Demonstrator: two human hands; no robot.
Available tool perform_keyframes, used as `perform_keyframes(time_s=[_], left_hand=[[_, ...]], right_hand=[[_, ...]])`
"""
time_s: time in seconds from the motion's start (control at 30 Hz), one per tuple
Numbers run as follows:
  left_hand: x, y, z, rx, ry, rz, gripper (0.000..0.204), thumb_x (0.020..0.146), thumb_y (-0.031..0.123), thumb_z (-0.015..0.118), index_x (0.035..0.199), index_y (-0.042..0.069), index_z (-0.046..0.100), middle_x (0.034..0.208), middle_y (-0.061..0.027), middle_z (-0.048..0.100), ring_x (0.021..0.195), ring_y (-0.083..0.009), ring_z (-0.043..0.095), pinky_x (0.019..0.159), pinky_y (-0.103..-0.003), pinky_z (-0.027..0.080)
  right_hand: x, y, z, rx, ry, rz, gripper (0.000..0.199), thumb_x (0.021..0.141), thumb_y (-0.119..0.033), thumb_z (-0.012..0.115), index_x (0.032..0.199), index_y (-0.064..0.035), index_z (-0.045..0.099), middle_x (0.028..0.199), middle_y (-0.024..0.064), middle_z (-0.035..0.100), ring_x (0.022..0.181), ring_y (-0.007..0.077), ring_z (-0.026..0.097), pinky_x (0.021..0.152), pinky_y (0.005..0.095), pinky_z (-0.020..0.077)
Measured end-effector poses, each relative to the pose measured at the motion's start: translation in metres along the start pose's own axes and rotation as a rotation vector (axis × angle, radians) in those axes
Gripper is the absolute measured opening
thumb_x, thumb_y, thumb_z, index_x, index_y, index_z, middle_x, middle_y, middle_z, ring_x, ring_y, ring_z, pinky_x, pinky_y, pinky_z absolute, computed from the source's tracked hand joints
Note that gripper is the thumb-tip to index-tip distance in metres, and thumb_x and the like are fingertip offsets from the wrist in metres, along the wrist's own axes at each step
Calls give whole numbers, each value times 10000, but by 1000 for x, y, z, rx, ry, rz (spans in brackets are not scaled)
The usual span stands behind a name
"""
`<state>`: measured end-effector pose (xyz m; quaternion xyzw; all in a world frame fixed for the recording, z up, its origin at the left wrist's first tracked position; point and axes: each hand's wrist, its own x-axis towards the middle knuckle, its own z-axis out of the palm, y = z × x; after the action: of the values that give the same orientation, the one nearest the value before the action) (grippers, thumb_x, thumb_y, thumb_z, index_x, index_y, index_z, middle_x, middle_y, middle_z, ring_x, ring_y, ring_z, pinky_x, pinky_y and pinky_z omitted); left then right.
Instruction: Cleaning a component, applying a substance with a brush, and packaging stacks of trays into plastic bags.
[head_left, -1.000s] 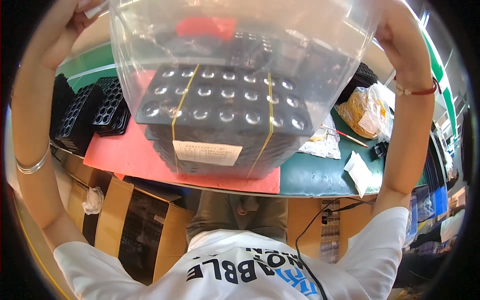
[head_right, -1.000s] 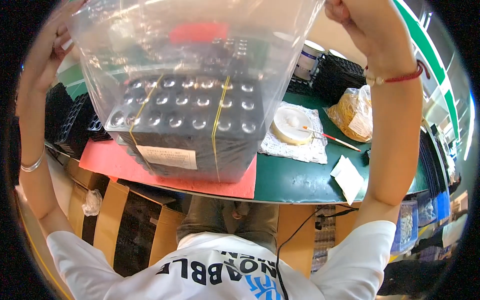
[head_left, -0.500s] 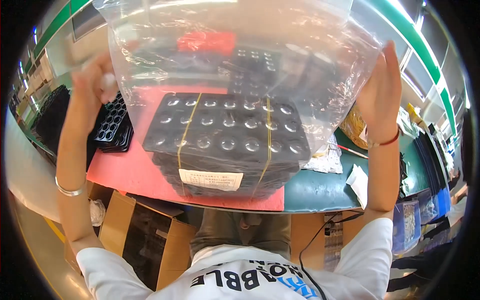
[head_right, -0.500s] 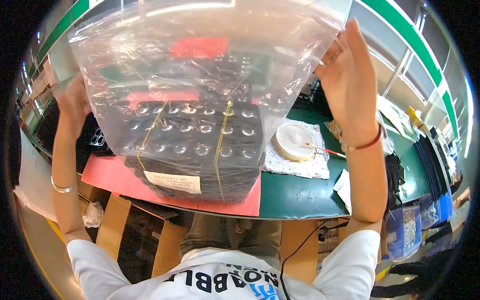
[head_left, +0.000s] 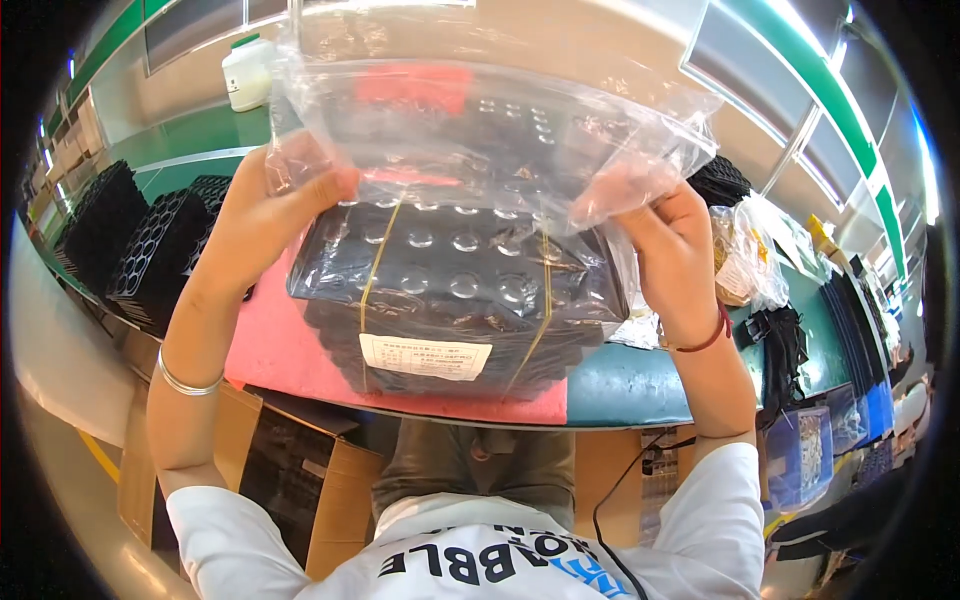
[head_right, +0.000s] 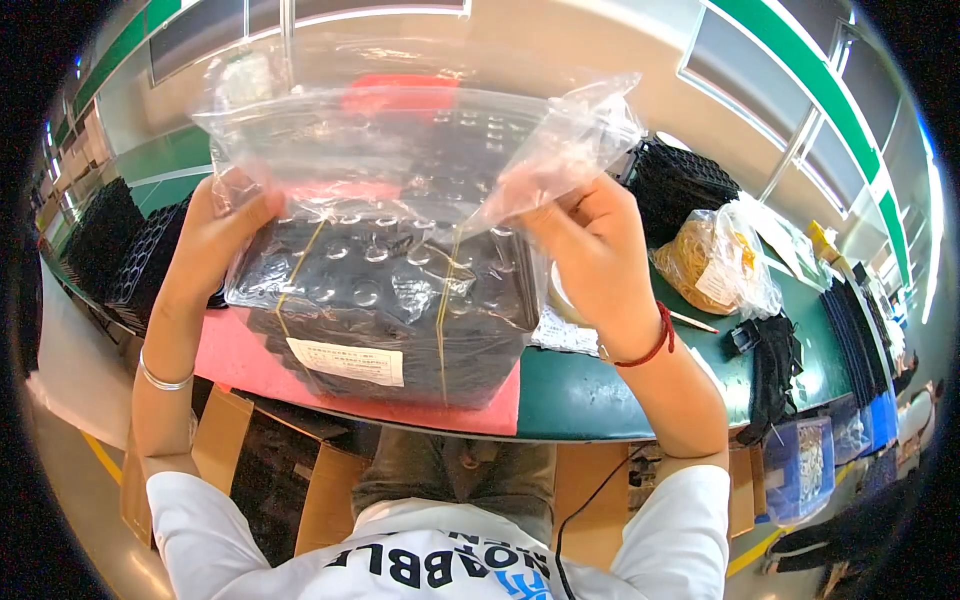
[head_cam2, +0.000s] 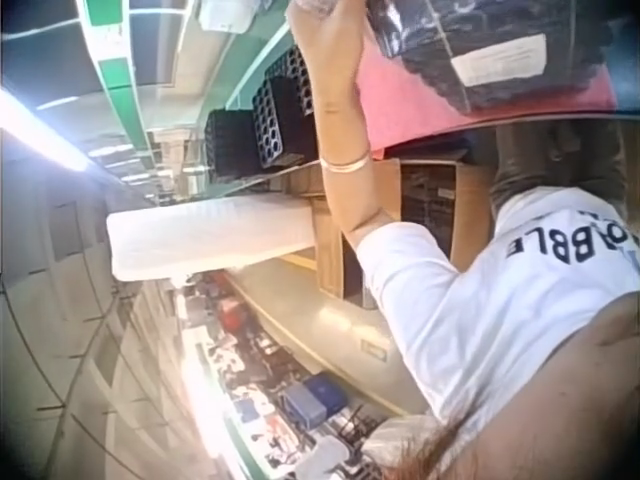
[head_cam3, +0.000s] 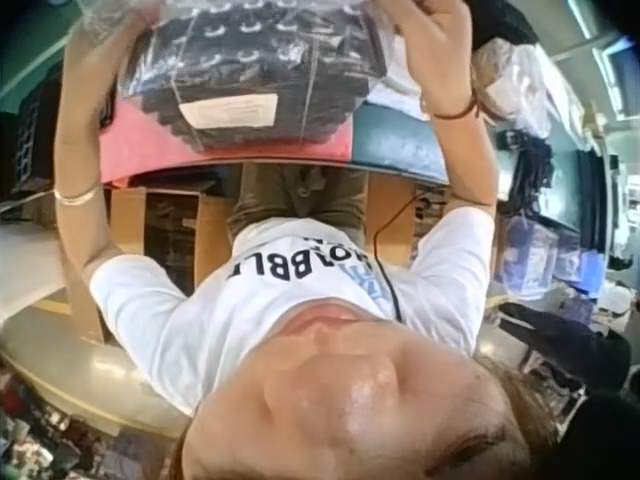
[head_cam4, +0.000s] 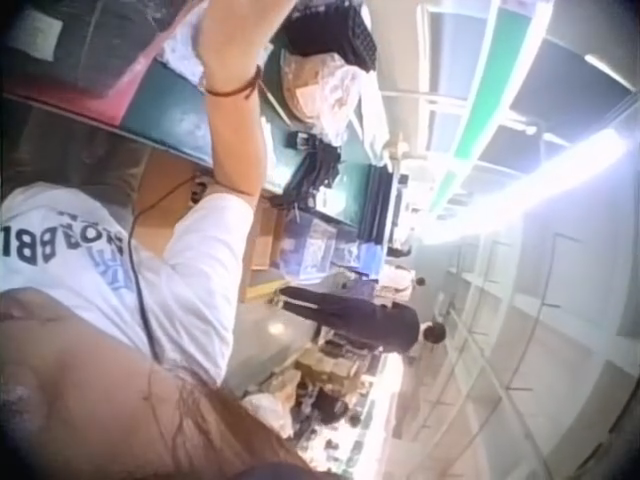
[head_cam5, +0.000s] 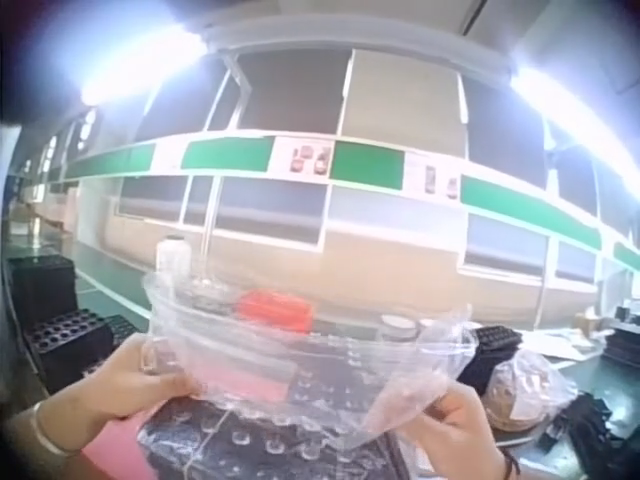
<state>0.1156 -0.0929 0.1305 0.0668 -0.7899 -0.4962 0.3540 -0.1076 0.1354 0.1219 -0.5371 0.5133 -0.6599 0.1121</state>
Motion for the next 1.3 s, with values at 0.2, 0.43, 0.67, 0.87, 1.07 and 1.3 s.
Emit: perform_keyframes(time_s=[0.2,0.43,0.67,0.87,1.07,1.3], left_hand=[[7,-11,-4,-89,149,-87,189,828,205,688,776,49,596,712,-29,616,716,-70,548,659,-217,406],[16,-26,-17,-321,215,-243,207,822,165,630,870,-36,635,765,-53,650,596,-85,597,539,-211,466],[-5,-47,-54,280,276,-392,325,852,329,591,696,44,608,586,10,516,493,-48,401,404,-211,263],[-10,67,-7,761,-153,-73,397,748,294,745,1004,10,641,764,-86,635,711,-108,586,666,-236,429],[14,40,21,790,-380,370,647,578,400,797,1062,3,633,1020,-196,638,970,-347,595,864,-387,447],[7,24,18,946,-155,153,451,708,309,702,1007,-12,592,925,-170,617,891,-337,568,840,-380,426]], right_hand=[[9,1,-1,111,119,94,101,881,-77,600,923,13,617,793,58,657,696,101,618,615,215,461],[14,8,-3,72,326,137,163,823,-40,602,980,-14,566,715,23,601,576,64,528,510,200,384],[-10,13,-61,-134,459,198,266,819,-35,584,1067,-26,488,673,-27,456,506,43,374,445,198,280],[0,-60,-13,-663,-279,-457,296,777,-141,690,1028,-6,609,958,101,633,905,200,610,823,307,461],[33,-17,36,-724,-642,-428,686,710,-531,677,1107,21,588,1103,196,591,1011,350,583,900,386,450],[17,-12,11,-652,-434,-17,601,762,-477,683,1115,-2,576,991,165,626,917,284,601,813,342,463]])
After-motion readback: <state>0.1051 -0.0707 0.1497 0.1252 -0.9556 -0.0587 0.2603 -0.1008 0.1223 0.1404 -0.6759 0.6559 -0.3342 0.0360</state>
